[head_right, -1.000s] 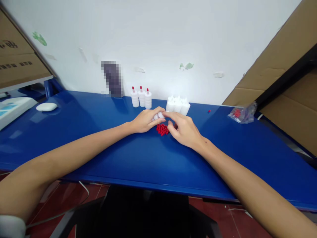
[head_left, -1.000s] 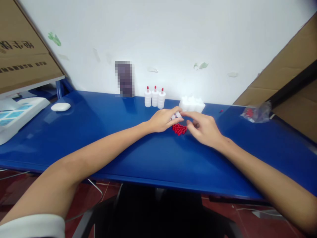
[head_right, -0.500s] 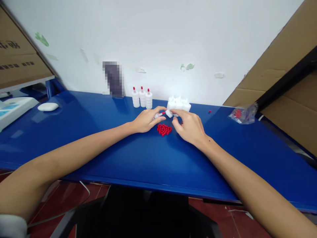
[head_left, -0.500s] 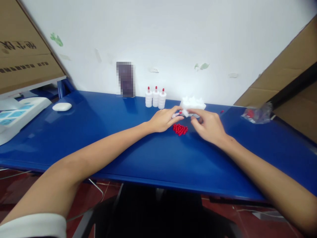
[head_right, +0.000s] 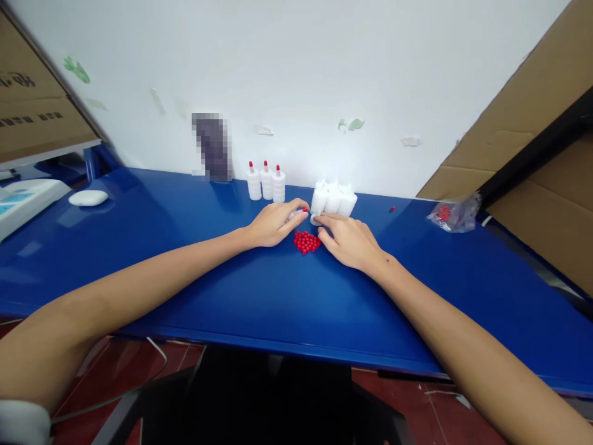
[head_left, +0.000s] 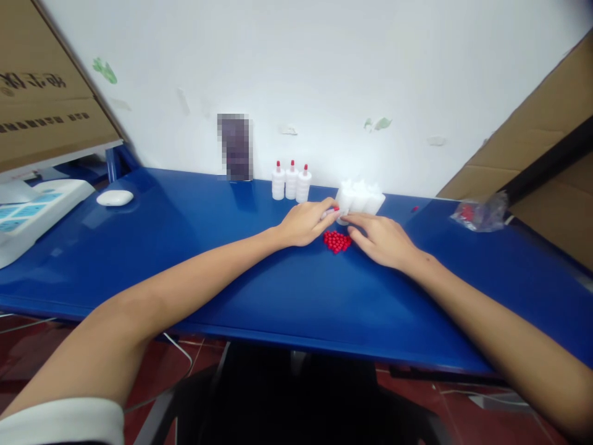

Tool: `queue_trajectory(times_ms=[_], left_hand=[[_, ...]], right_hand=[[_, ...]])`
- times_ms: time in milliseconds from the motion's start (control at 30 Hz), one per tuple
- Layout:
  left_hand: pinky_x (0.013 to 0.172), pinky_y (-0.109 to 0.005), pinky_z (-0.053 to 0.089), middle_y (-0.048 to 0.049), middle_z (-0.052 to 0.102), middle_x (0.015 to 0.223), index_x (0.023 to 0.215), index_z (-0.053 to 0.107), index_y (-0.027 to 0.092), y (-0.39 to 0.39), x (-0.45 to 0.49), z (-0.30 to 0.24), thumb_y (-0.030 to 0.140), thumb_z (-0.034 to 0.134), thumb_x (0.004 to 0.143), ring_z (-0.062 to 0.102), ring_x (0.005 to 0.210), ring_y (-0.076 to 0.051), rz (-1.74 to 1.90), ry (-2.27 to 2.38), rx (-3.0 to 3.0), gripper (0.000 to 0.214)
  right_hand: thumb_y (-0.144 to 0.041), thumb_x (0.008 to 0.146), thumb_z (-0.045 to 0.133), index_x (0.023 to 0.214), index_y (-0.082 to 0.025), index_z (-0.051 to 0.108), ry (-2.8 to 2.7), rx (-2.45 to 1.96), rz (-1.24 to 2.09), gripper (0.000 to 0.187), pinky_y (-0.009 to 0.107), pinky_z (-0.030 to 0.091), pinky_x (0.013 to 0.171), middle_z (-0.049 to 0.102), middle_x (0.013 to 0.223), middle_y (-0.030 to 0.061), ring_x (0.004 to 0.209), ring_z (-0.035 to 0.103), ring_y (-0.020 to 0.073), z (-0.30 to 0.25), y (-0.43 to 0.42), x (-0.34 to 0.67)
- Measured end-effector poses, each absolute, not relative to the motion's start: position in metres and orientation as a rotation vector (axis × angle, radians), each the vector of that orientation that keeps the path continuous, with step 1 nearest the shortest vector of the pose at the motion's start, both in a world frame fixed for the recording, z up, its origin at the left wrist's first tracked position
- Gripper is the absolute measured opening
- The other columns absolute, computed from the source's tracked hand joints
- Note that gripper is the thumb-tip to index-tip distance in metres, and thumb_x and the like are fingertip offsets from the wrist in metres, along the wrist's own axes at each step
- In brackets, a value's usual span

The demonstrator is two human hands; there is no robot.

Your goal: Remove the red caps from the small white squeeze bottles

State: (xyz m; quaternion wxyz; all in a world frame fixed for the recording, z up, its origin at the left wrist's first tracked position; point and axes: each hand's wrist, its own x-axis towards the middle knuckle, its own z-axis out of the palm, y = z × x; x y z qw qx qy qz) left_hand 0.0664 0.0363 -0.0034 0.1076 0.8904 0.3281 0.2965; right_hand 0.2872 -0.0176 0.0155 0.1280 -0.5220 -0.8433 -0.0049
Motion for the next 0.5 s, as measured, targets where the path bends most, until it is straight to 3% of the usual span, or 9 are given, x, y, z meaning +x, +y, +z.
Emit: queue_trajectory(times_ms=[300,433,500], left_hand=[[0.072,-0.031,0.044,-0.0047,0.072,0.091,0.111,0.066,0.019,0.036,0.063,-0.001,0.036,0.031,0.101,0.066,0.081,-0.021,0.835,0.907,2.642,0.04],[0.07,-0.031,0.043,-0.0034,0.071,0.087,0.105,0.067,0.02,0.037,0.062,-0.001,0.03,0.03,0.098,0.064,0.079,-0.02,0.834,0.879,2.657,0.038],[0.069,-0.03,0.043,-0.0031,0.071,0.087,0.104,0.066,0.02,0.037,0.062,-0.002,0.031,0.029,0.098,0.064,0.078,-0.02,0.837,0.899,2.649,0.038]], right_hand=[[-0.023,0.097,0.044,0.127,-0.019,0.072,-2.382,-1.369,-0.176,0.041,0.048,0.057,0.093,0.065,0.14,0.0098,0.117,0.069,0.0328,0.018,-0.02,0.288],[-0.021,0.095,0.048,0.107,-0.019,0.076,-2.259,-1.102,-0.293,0.03,0.036,0.058,0.075,0.078,0.107,0.0082,0.089,0.074,0.0236,0.047,-0.047,0.278],[-0.02,0.094,0.052,0.095,-0.023,0.075,-2.368,-0.933,-0.13,0.023,0.032,0.055,0.066,0.075,0.084,0.0033,0.07,0.069,0.0179,0.055,-0.085,0.272]])
